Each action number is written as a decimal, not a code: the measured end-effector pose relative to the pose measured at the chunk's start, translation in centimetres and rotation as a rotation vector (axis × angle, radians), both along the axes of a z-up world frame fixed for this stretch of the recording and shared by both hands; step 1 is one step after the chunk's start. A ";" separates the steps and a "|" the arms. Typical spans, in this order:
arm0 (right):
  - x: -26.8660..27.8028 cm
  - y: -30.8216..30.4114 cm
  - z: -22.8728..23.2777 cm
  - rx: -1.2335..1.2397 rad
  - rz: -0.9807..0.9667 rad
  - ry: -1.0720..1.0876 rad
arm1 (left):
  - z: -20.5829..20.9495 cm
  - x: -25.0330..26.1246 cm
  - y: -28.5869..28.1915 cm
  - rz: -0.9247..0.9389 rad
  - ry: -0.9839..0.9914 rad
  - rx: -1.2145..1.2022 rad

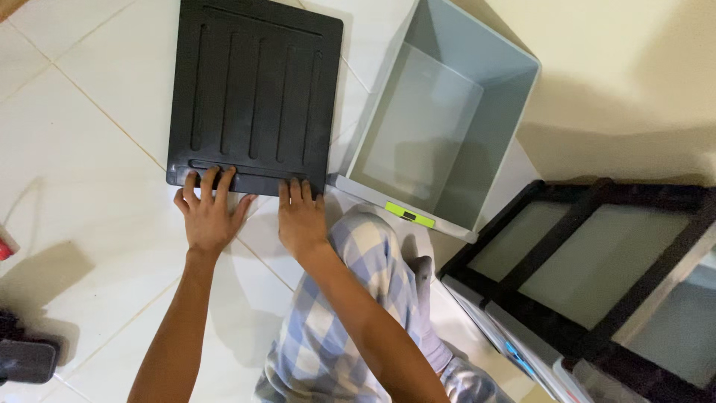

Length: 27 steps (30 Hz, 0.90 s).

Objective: The person assembles a stackable plastic storage unit by attaching black corner brackets to a grey drawer and stacking it onto other drawers. They repeatedly adjust and reattach the brackets to ensure alignment.

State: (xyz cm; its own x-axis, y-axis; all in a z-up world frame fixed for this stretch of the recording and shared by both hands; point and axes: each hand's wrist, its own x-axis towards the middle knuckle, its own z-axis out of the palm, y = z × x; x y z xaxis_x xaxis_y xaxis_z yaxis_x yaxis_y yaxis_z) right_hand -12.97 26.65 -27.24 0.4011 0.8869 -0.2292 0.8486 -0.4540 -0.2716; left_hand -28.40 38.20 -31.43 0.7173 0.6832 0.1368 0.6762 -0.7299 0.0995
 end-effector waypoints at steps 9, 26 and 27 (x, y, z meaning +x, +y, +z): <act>-0.7 1.4 -2.1 0.028 -0.059 -0.027 | -1.5 -0.8 0.4 -0.035 0.029 0.010; 0.3 -2.2 4.7 0.300 -0.044 0.061 | 5.7 -2.3 -1.4 -0.076 -0.120 0.030; 0.3 -2.2 5.5 0.344 -0.038 0.064 | 6.9 -2.5 -1.1 -0.077 -0.137 0.046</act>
